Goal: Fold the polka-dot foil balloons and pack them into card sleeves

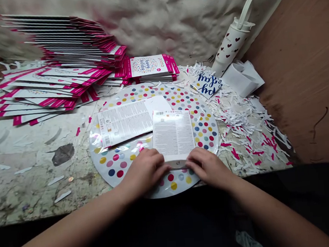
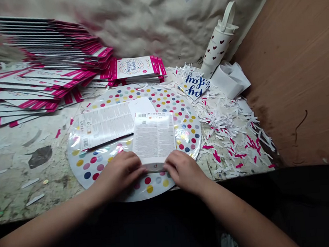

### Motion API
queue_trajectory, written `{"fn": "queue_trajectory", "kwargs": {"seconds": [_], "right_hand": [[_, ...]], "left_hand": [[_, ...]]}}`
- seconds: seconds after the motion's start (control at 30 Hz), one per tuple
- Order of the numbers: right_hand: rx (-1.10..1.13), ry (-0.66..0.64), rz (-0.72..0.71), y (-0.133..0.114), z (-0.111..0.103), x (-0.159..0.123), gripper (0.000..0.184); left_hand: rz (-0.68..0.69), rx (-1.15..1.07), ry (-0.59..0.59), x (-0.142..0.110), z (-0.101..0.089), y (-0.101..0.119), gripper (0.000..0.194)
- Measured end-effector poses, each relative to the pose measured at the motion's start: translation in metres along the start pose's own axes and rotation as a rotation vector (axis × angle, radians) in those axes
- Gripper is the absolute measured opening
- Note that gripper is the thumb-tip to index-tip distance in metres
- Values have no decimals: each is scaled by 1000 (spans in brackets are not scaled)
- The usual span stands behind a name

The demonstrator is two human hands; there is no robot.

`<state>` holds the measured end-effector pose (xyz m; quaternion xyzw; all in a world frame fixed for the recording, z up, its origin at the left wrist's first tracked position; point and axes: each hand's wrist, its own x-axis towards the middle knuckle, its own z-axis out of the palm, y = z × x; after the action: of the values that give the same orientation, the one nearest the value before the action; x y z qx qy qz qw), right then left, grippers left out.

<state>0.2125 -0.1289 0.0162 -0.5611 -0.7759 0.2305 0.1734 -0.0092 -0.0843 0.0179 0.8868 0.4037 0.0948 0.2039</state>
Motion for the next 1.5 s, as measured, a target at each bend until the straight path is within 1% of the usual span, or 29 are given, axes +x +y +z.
{"fn": "queue_trajectory", "kwargs": {"seconds": [0.07, 0.1, 0.17, 0.23, 0.3, 0.33, 0.37, 0.4, 0.47, 0.5, 0.53, 0.57, 0.6, 0.63, 0.67, 0.73, 0.8, 0.83, 0.9, 0.97, 1.03, 1.1, 1.2, 1.27, 1.33, 1.4, 1.43, 1.47, 1.5], "right_hand": [[-77, 1, 106, -2, -5, 8, 8], [-146, -1, 93, -3, -7, 10, 13], [-269, -48, -28, -7, -9, 12, 23], [-349, -162, -155, -12, -8, 10, 35], [-466, -257, -191, -18, -5, 7, 46], [-547, -271, -186, -21, -3, 6, 49], [-632, -263, -182, -23, -1, 5, 50], [-711, -228, -188, -25, 1, 4, 48], [-809, -101, -253, -30, 2, 2, 40], [-823, -18, -313, -32, 1, 1, 37], [-819, 72, -378, -35, 0, 1, 34], [-802, 161, -436, -38, -1, 0, 31], [-775, 240, -479, -42, -1, 0, 30], [-746, 303, -505, -45, -1, 1, 28], [-718, 345, -515, -48, 0, 1, 28], [-666, 379, -513, -52, 3, 2, 28], [-621, 377, -514, -54, 5, 2, 29], [-594, 367, -512, -53, 5, 1, 29], [-487, 322, -489, -51, 1, 0, 30], [-276, 256, -400, -46, -5, 0, 29], [-57, 245, -292, -43, -9, 5, 33], [27, 311, -280, -41, -6, 14, 36], [39, 431, -367, -37, 0, 25, 23], [118, 467, -291, -31, -4, 26, 19], [118, 392, -102, -21, -21, 22, 21], [-57, 319, 125, -10, -46, 15, 26], [-163, 340, 204, -7, -60, 12, 28], [-239, 410, 237, -6, -72, 10, 34], [-262, 499, 217, -8, -83, 9, 44]], "left_hand": [[-148, 30, -66, 12, -5, -2, 22], [-181, 27, -110, 17, -8, -3, 20], [-180, 4, -172, 23, -12, -7, 12], [-144, 41, -121, 24, -17, -8, 14], [-129, 93, 14, 18, -21, -6, 21], [-143, 71, 49, 14, -23, -3, 19], [-170, -8, 20, 9, -24, 1, 13], [-210, -150, -66, 4, -25, 5, 12], [-322, -587, -298, -4, -23, 13, 27], [-391, -839, -369, -6, -21, 17, 31], [-470, -1074, -370, -8, -18, 19, 33], [-553, -1274, -309, -7, -14, 20, 32], [-632, -1426, -210, -6, -10, 21, 29], [-694, -1526, -111, -4, -7, 21, 25], [-737, -1583, -26, -2, -4, 21, 21], [-772, -1631, 95, 2, -1, 20, 15], [-762, -1684, 171, 5, 1, 20, 12], [-752, -1740, 175, 6, 1, 20, 11], [-717, -1853, 134, 6, 1, 21, 8], [-665, -1809, 115, 4, -1, 21, 11], [-607, -1610, 145, 3, -5, 22, 15], [-550, -1433, 146, 1, -8, 23, 22], [-486, -1339, 102, 2, -10, 24, 26], [-470, -1335, 134, 2, -12, 22, 27], [-452, -1278, 219, 3, -19, 18, 24], [-418, -1088, 274, 4, -35, 16, 21], [-386, -962, 265, 5, -46, 17, 25], [-338, -840, 230, 6, -58, 19, 32], [-274, -736, 174, 7, -71, 23, 41]]}}
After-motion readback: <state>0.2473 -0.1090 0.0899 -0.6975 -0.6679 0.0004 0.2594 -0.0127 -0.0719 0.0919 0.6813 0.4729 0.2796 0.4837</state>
